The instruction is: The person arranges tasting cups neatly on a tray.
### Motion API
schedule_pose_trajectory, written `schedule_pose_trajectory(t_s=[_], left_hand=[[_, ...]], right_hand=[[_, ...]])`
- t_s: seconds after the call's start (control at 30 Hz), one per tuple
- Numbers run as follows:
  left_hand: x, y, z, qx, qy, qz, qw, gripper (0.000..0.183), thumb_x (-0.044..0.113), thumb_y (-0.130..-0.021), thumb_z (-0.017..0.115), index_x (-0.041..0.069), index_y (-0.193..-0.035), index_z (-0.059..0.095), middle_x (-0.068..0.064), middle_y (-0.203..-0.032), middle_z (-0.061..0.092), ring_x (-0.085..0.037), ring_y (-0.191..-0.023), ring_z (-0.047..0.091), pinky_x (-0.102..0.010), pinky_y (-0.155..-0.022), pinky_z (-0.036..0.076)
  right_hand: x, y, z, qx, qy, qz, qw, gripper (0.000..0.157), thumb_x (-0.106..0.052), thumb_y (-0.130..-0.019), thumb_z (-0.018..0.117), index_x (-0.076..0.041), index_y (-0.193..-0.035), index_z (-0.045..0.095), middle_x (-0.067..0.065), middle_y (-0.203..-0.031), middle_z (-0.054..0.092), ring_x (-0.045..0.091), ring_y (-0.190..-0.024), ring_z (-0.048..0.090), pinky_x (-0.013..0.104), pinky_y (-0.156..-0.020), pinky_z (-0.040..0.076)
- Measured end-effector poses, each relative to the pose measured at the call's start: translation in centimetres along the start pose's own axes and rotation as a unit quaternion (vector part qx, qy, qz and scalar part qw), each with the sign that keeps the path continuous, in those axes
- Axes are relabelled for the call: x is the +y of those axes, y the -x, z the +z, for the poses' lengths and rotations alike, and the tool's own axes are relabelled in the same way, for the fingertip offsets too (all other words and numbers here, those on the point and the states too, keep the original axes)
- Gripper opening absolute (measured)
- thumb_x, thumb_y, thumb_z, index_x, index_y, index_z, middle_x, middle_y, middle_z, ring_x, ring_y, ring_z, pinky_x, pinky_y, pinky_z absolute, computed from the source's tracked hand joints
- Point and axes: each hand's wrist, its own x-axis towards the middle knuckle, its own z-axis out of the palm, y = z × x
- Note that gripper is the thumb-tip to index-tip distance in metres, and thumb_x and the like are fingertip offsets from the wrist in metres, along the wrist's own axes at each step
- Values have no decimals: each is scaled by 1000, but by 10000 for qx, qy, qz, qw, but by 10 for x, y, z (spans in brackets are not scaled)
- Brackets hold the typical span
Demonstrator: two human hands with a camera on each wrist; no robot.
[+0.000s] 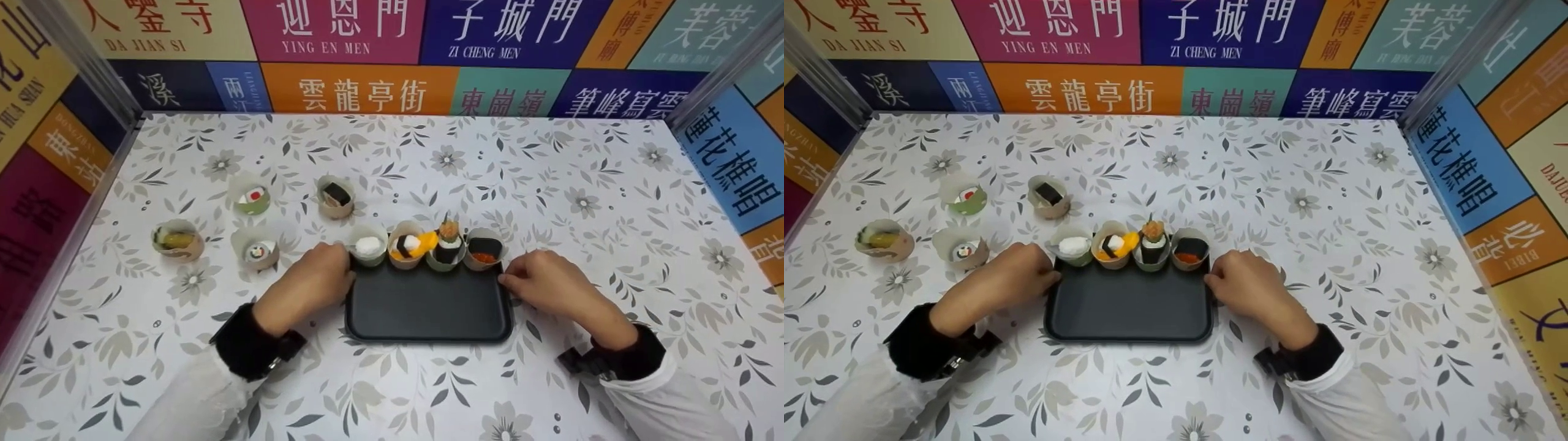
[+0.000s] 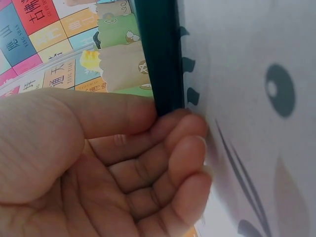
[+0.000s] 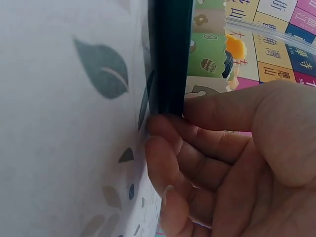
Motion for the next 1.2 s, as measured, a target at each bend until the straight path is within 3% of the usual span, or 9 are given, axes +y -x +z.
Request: schedule_pose_trajectory(t_s=[0.33, 0.47, 0.6, 0.77, 0.93, 1.1, 1.2], left_hand=[[-1, 1, 0, 37, 119, -16, 9999, 13, 7, -95, 64, 5, -82, 62, -12, -80, 64, -30, -75, 63, -44, -68, 54], [-2, 7, 3, 343, 87, 150, 9993, 21, 6, -94, 63, 8, -73, 61, -9, -73, 62, -28, -68, 60, -42, -62, 50], [-5, 19, 9, 908, 4, 563, 9943, 34, 4, -92, 63, 12, -60, 54, -4, -63, 57, -25, -60, 56, -43, -55, 47], [-10, 37, 14, 1758, 27, 988, 9794, 33, 5, -93, 65, 12, -62, 57, -3, -64, 58, -26, -63, 60, -44, -59, 50], [-19, 63, 15, 2503, -132, 1318, 9591, 5, 8, -90, 76, 5, -91, 73, -8, -91, 70, -29, -88, 67, -44, -75, 56], [-34, 84, 11, 3230, -86, 1513, 9342, 38, 9, -85, 83, 1, -119, 68, -14, -118, 67, -33, -110, 63, -46, -93, 52], [-43, 92, 8, 3475, 332, 1363, 9271, 58, 9, -83, 85, -3, -134, 60, -20, -136, 59, -37, -127, 56, -51, -106, 45]], right_hand=[[0, -2, 0, -59, -25, 68, 10000, 25, -22, -98, 69, -15, -74, 72, -7, -62, 61, 13, -51, 53, 33, -51, 43], [0, -2, 0, -36, -29, 62, 10000, 25, -21, -98, 69, -15, -74, 71, -6, -62, 60, 14, -51, 52, 33, -51, 42], [0, -2, 1, -28, -21, 34, 10000, 26, -20, -98, 68, -15, -73, 70, -7, -60, 60, 13, -51, 53, 33, -52, 43], [1, -1, 2, -67, -42, 68, 9999, 26, -21, -99, 68, -15, -73, 70, -7, -61, 61, 14, -52, 54, 33, -52, 43], [1, -1, 3, -86, -59, 99, 9999, 25, -21, -99, 68, -14, -75, 70, -6, -62, 62, 14, -53, 54, 34, -54, 44], [2, -1, 3, -47, 3, 2, 10000, 24, -20, -99, 68, -15, -76, 70, -6, -63, 61, 14, -54, 54, 34, -55, 44], [2, -2, 3, -31, -2, -24, 10000, 24, -20, -99, 68, -15, -75, 69, -6, -63, 61, 14, -54, 54, 34, -55, 44]])
